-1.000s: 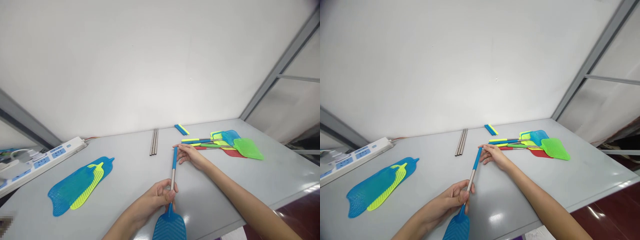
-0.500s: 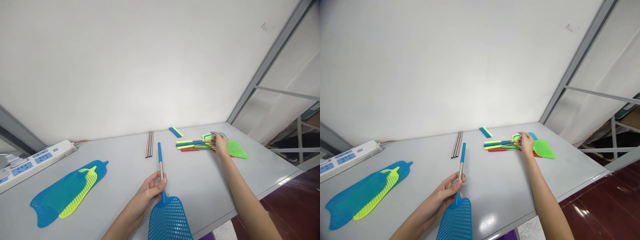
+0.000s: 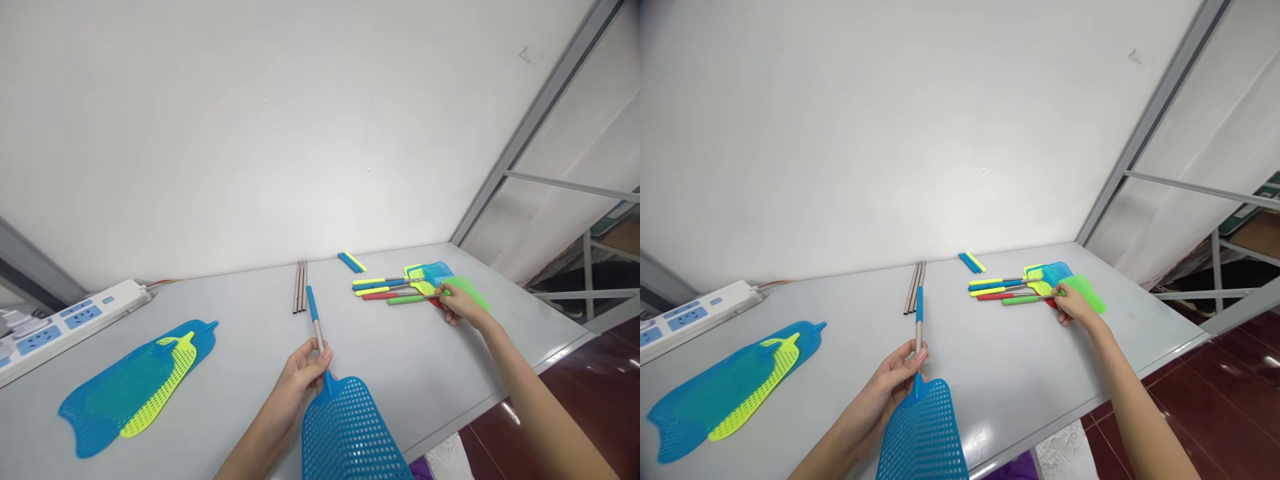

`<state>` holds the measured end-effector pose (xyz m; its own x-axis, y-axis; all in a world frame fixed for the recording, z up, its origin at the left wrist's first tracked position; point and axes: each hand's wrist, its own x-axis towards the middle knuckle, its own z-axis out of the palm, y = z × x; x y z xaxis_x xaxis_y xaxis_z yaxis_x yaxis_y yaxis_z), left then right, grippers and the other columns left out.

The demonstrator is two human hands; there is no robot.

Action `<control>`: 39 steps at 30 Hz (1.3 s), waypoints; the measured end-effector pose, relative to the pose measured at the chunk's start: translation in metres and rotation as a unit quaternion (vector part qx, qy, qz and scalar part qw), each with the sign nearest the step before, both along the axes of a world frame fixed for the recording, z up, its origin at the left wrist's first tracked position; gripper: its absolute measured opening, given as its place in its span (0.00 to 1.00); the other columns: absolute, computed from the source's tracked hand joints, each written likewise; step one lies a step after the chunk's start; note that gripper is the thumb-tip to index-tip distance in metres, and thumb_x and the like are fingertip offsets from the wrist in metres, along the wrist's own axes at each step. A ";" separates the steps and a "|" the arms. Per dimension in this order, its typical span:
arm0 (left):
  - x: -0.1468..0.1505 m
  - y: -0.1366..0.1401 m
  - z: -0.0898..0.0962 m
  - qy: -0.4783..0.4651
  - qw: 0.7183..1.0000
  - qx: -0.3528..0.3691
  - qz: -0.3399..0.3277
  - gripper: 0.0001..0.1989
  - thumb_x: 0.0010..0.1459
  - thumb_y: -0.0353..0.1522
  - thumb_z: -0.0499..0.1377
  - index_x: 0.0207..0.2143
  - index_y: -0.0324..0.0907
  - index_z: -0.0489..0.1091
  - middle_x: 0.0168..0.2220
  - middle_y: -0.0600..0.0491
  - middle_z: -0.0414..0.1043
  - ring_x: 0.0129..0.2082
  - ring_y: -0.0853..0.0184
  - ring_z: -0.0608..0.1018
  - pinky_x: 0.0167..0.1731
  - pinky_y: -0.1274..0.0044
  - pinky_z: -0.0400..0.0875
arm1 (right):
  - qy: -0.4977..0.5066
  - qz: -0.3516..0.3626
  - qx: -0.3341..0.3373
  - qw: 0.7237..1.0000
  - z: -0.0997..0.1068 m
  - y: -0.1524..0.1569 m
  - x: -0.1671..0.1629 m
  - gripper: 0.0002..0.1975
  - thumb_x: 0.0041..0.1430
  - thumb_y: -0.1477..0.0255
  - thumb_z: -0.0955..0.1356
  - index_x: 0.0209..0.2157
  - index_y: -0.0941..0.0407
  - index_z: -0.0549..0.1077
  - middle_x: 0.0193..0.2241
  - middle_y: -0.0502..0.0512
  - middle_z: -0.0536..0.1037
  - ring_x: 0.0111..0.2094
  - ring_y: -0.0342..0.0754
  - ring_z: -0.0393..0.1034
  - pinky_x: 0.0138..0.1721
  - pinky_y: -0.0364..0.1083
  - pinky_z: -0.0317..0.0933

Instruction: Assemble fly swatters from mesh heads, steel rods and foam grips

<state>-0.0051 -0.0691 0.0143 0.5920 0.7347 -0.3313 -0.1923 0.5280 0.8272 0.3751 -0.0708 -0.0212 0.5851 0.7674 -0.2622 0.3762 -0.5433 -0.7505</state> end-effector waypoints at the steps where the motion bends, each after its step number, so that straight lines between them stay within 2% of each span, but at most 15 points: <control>1: 0.000 0.000 0.000 0.004 1.000 0.001 -0.002 0.13 0.47 0.39 0.57 0.29 0.41 0.59 0.13 0.62 0.57 0.13 0.77 0.61 0.16 0.84 0.54 | -0.016 0.011 -0.009 1.000 0.001 0.000 0.000 0.08 0.41 0.78 0.61 0.28 0.55 0.60 0.10 0.44 0.62 0.09 0.41 0.60 0.10 0.39 0.53; 8: 0.001 -0.002 0.004 -0.013 1.000 -0.017 -0.003 0.13 0.46 0.38 0.58 0.29 0.41 0.59 0.15 0.62 0.58 0.13 0.78 0.61 0.16 0.84 0.54 | -0.040 0.054 -0.005 0.998 0.003 -0.002 -0.004 0.04 0.46 0.76 0.60 0.27 0.55 0.57 0.09 0.41 0.60 0.07 0.40 0.57 0.09 0.36 0.49; 12: 0.001 -0.002 0.004 -0.001 1.000 -0.004 -0.023 0.13 0.46 0.39 0.58 0.29 0.41 0.59 0.15 0.62 0.57 0.14 0.77 0.61 0.17 0.84 0.54 | -0.046 0.064 0.007 0.997 0.001 -0.002 -0.002 0.02 0.50 0.72 0.59 0.27 0.55 0.57 0.07 0.40 0.58 0.05 0.39 0.53 0.08 0.36 0.46; 18: 0.000 0.000 0.001 0.027 0.999 0.043 -0.010 0.13 0.47 0.40 0.57 0.28 0.40 0.60 0.14 0.62 0.55 0.14 0.78 0.60 0.17 0.84 0.53 | 0.041 0.074 0.043 0.995 0.003 -0.004 -0.001 0.07 0.49 0.68 0.61 0.28 0.55 0.57 0.12 0.46 0.66 0.11 0.41 0.61 0.11 0.38 0.53; 23: -0.001 0.002 -0.001 0.032 0.999 0.035 -0.021 0.13 0.47 0.41 0.56 0.28 0.40 0.60 0.15 0.61 0.57 0.14 0.77 0.61 0.17 0.84 0.54 | 0.075 0.070 0.098 0.990 0.016 -0.005 0.000 0.09 0.46 0.67 0.63 0.29 0.56 0.59 0.14 0.47 0.68 0.12 0.40 0.61 0.13 0.39 0.55; 26: -0.001 0.002 -0.002 0.033 0.999 0.032 -0.026 0.13 0.47 0.40 0.57 0.28 0.40 0.61 0.15 0.61 0.57 0.15 0.77 0.61 0.18 0.84 0.55 | 0.094 0.060 0.116 0.987 0.026 -0.001 0.000 0.09 0.45 0.68 0.64 0.30 0.55 0.59 0.14 0.48 0.68 0.12 0.41 0.61 0.13 0.39 0.54; 31: -0.001 0.003 -0.005 0.025 0.999 0.038 -0.010 0.13 0.46 0.40 0.57 0.28 0.40 0.60 0.16 0.60 0.59 0.15 0.77 0.61 0.17 0.84 0.54 | 0.099 0.029 0.110 0.989 0.033 0.017 -0.013 0.06 0.44 0.76 0.63 0.28 0.55 0.59 0.13 0.47 0.68 0.12 0.41 0.61 0.14 0.40 0.54; 39: 0.000 0.008 -0.017 0.040 0.998 0.050 0.001 0.16 0.45 0.42 0.58 0.28 0.40 0.60 0.15 0.62 0.56 0.14 0.78 0.60 0.17 0.83 0.52 | 0.094 0.007 0.081 0.992 0.013 0.048 -0.037 0.05 0.46 0.78 0.61 0.28 0.56 0.59 0.12 0.46 0.67 0.09 0.38 0.57 0.09 0.36 0.47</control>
<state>-0.0054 -0.0610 -0.0025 0.5650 0.7676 -0.3027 -0.1246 0.4420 0.8883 0.3376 -0.0228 -0.0080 0.5267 0.8161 -0.2380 0.2271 -0.4048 -0.8857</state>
